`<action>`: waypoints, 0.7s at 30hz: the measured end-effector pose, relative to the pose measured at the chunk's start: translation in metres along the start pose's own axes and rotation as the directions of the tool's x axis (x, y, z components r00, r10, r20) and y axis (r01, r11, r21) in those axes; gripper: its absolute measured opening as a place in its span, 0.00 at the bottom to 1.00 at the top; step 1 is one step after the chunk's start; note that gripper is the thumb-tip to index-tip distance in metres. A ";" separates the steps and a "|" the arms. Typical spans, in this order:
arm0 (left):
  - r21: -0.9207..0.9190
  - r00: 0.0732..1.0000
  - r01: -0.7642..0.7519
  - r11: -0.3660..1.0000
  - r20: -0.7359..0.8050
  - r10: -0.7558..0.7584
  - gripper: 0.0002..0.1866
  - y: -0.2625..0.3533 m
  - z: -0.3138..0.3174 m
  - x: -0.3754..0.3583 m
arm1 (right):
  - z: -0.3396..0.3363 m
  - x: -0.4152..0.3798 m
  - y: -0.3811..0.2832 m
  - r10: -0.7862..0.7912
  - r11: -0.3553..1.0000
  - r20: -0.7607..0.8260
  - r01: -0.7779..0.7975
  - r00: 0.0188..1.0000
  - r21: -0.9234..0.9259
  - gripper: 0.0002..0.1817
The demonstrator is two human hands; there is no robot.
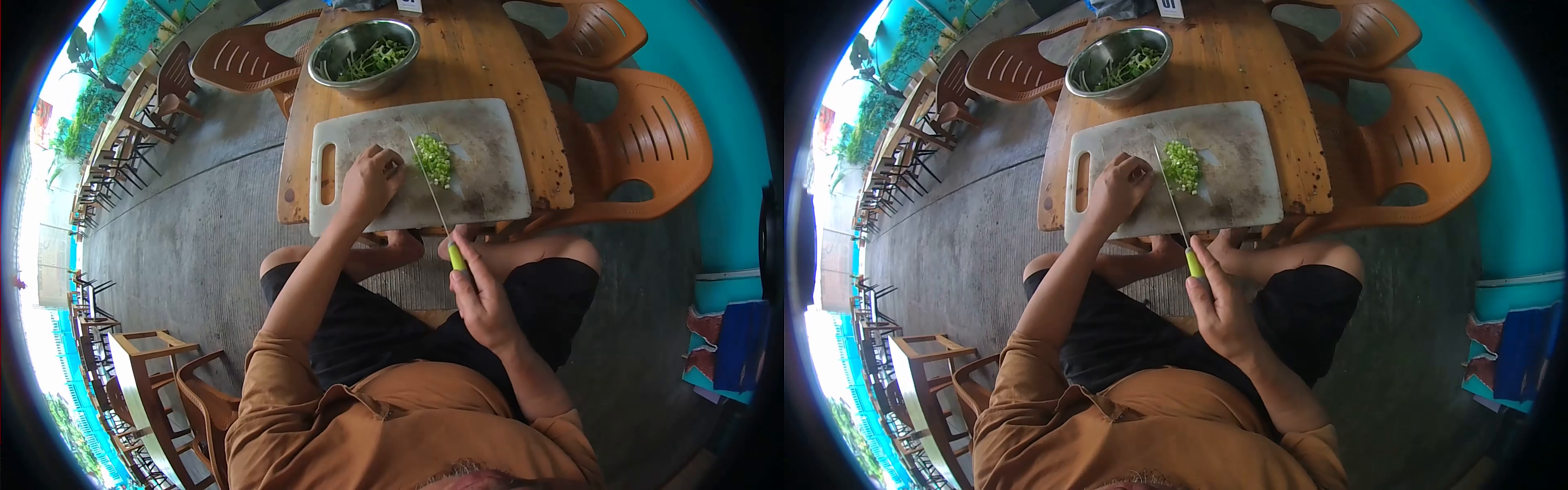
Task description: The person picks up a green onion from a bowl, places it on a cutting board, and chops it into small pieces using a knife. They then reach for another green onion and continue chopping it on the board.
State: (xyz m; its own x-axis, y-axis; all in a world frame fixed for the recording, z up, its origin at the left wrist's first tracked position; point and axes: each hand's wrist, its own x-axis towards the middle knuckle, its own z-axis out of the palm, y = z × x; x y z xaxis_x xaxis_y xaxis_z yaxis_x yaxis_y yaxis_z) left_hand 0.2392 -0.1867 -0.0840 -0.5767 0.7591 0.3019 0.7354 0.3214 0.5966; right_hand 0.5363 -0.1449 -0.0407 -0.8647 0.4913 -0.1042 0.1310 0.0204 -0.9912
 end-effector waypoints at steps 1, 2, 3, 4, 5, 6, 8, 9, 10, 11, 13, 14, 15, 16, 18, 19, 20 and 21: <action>-0.002 1.000 0.002 1.000 0.002 -0.002 0.10 0.000 0.000 -0.001 | 0.004 -0.002 0.000 0.013 1.000 0.006 -0.013 1.000 -0.003 0.31; -0.001 1.000 0.006 1.000 -0.011 -0.006 0.09 0.000 0.001 -0.001 | 0.006 -0.001 0.002 0.015 1.000 0.005 -0.015 1.000 -0.004 0.31; -0.002 1.000 0.009 1.000 -0.024 -0.009 0.09 0.000 0.002 -0.002 | 0.009 -0.001 0.008 -0.039 0.999 0.000 0.039 0.999 -0.018 0.31; -0.005 1.000 0.009 1.000 -0.023 -0.009 0.09 0.001 0.003 -0.002 | 0.011 0.000 0.010 -0.093 0.995 -0.005 0.093 0.996 -0.033 0.31; -0.005 1.000 0.019 1.000 -0.021 -0.019 0.09 0.001 0.003 -0.002 | 0.012 0.000 0.008 -0.093 0.995 -0.006 0.092 0.996 -0.036 0.31; -0.004 0.999 0.029 1.000 -0.021 -0.029 0.09 0.001 0.003 -0.001 | 0.014 0.001 0.005 -0.073 0.996 -0.008 0.073 0.997 -0.047 0.31; -0.005 0.999 0.015 1.000 -0.039 -0.015 0.09 0.000 0.004 -0.002 | 0.016 0.003 0.003 -0.051 0.997 -0.009 0.050 0.999 -0.058 0.31; -0.005 0.998 -0.001 1.000 -0.058 0.000 0.09 -0.001 0.005 -0.002 | 0.017 0.004 0.004 -0.064 0.996 -0.016 0.063 0.998 -0.059 0.31; -0.007 0.998 -0.001 1.000 -0.058 0.001 0.09 -0.002 0.006 -0.002 | 0.017 0.005 0.005 -0.079 0.995 -0.023 0.077 0.997 -0.060 0.31; 0.003 0.998 -0.002 1.000 -0.070 0.002 0.09 -0.003 0.007 -0.003 | 0.018 0.006 0.007 -0.077 0.995 -0.026 0.076 0.997 -0.062 0.31; 0.009 0.997 -0.003 1.000 -0.081 0.003 0.09 -0.004 0.008 -0.003 | 0.019 0.007 0.011 -0.109 0.989 -0.020 0.107 0.994 -0.101 0.30; 0.018 0.996 -0.008 1.000 -0.091 0.010 0.08 -0.005 0.009 -0.004 | 0.020 0.008 0.011 -0.106 0.989 -0.020 0.104 0.994 -0.103 0.30; 0.027 0.995 -0.013 1.000 -0.102 0.015 0.08 -0.005 0.010 -0.004 | 0.021 0.008 0.010 -0.100 0.991 -0.018 0.098 0.995 -0.095 0.30; 0.025 0.995 -0.010 1.000 -0.100 0.013 0.08 -0.006 0.010 -0.004 | 0.021 0.008 0.010 -0.094 0.992 -0.015 0.092 0.995 -0.087 0.30; 0.032 0.993 -0.007 0.999 -0.116 0.010 0.08 -0.008 0.012 -0.004 | 0.022 0.008 0.008 -0.077 0.993 -0.014 0.076 0.997 -0.086 0.30; 0.030 0.993 -0.006 1.000 -0.115 0.009 0.08 -0.008 0.012 -0.004 | 0.022 0.009 0.007 -0.069 0.994 -0.015 0.068 0.997 -0.086 0.30; 0.017 0.994 -0.003 1.000 -0.110 0.005 0.08 -0.009 0.012 -0.004 | 0.023 0.009 0.007 -0.068 0.994 -0.015 0.066 0.998 -0.088 0.30; 0.004 0.995 -0.001 1.000 -0.104 0.001 0.08 -0.008 0.011 -0.004 | 0.023 0.009 0.007 -0.059 0.995 -0.016 0.058 0.998 -0.078 0.30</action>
State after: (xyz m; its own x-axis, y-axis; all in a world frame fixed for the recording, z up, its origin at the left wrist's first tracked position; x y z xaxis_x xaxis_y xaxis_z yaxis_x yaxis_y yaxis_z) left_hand 0.2392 -0.1857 -0.0984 -0.6100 0.6962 0.3784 0.7372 0.3235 0.5932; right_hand 0.5181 -0.1603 -0.0506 -0.8631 0.5032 -0.0442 0.1185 0.1166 -0.9861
